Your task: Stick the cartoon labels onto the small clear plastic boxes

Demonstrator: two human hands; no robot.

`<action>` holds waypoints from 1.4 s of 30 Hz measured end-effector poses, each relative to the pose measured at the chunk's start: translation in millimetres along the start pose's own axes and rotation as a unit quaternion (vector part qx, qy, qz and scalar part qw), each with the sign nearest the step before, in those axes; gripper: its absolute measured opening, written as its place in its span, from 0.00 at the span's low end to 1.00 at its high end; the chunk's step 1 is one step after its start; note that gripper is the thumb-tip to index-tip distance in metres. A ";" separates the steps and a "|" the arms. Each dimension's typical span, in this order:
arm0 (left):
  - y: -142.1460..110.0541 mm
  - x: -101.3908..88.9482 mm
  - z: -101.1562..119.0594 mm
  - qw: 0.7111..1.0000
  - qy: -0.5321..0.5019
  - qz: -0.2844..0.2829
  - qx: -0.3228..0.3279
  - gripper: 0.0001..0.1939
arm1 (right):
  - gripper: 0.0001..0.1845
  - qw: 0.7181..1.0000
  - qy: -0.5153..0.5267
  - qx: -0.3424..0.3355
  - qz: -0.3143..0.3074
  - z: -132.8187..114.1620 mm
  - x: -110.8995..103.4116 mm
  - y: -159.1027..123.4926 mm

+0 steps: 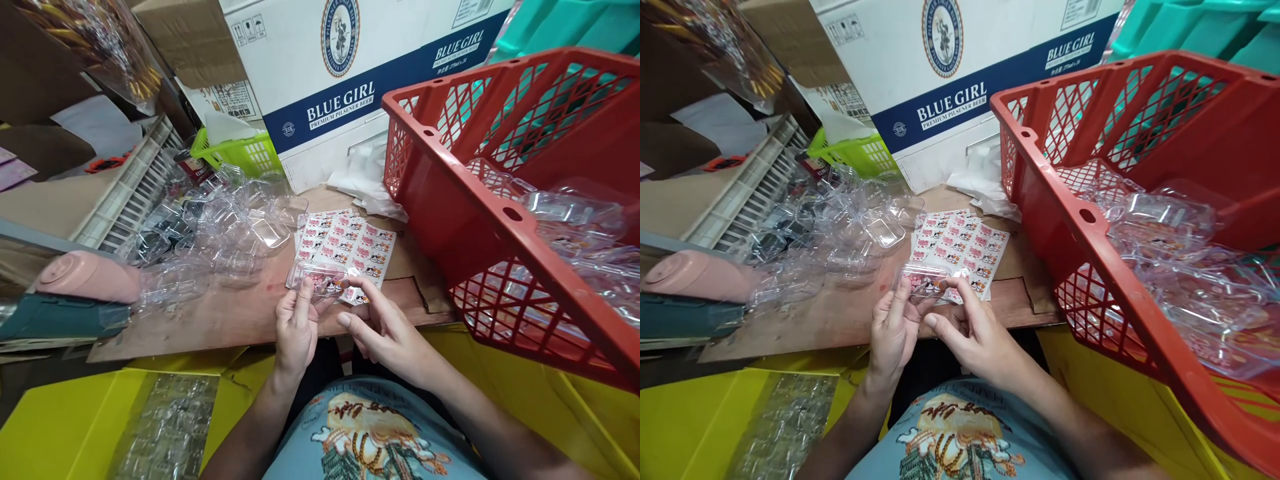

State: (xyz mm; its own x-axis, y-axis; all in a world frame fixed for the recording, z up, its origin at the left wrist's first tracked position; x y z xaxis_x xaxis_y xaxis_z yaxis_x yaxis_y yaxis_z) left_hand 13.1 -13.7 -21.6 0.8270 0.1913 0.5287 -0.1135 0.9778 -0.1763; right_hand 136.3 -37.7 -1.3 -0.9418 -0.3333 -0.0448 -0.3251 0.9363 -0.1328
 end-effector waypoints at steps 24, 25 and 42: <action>-14.4 4.7 -0.2 0.995 0.014 0.040 0.089 0.17 | 0.15 0.962 -0.088 -0.136 0.221 -1.8 -28.7 19.6; -14.7 5.0 -0.6 0.995 0.015 0.040 0.089 0.17 | 0.14 0.956 -0.114 -0.147 0.226 -5.6 -28.9 17.7; -17.1 -8.9 2.2 0.992 -0.003 0.091 0.093 0.10 | 0.26 0.791 -0.461 -0.322 0.240 -38.5 -7.0 -8.5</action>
Point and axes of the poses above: each hand's wrist, its own y-axis towards the middle knuckle, its own x-axis out of the palm, z = x × y, the point moved 9 cm from there along y, towards the middle knuckle, and after that the axes turned 2 degrees about z, right-handed, at the moved point
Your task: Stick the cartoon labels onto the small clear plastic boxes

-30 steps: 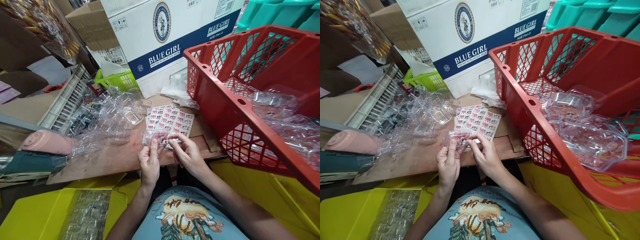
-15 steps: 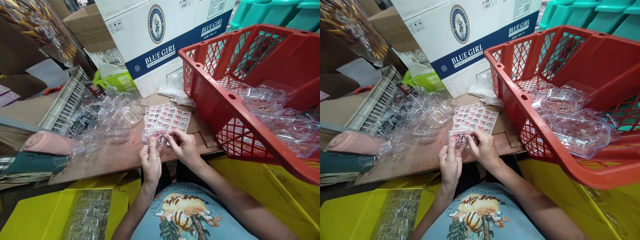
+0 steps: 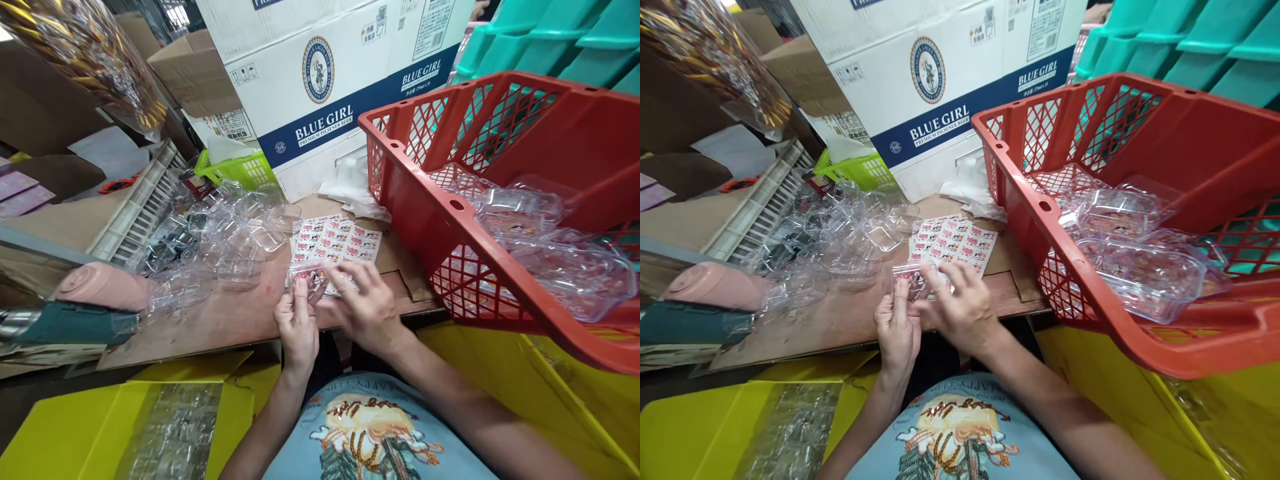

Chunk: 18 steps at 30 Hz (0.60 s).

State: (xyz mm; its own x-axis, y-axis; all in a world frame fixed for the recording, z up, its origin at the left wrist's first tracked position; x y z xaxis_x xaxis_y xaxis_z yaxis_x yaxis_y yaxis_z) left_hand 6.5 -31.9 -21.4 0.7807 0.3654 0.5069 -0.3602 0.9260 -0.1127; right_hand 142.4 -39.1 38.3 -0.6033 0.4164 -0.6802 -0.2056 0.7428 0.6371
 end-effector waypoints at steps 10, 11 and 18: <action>-28.9 33.7 34.5 0.994 -0.016 -0.109 -0.017 0.08 | 0.30 0.901 0.383 0.203 -0.004 23.0 -17.9 -3.3; -31.9 37.6 34.4 0.992 -0.020 -0.119 -0.019 0.09 | 0.30 0.865 0.447 0.229 -0.019 20.4 -12.6 -3.3; -33.3 38.5 35.5 0.993 -0.005 -0.114 -0.008 0.06 | 0.27 0.775 0.566 0.280 -0.004 2.6 -0.1 -12.2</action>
Point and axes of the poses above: each hand's wrist, its own y-axis towards the middle knuckle, its own x-axis out of the palm, z = x × y, the point moved 9 cm from there along y, towards the middle knuckle, and after that the axes turned 2 degrees about z, right-handed, at the moved point
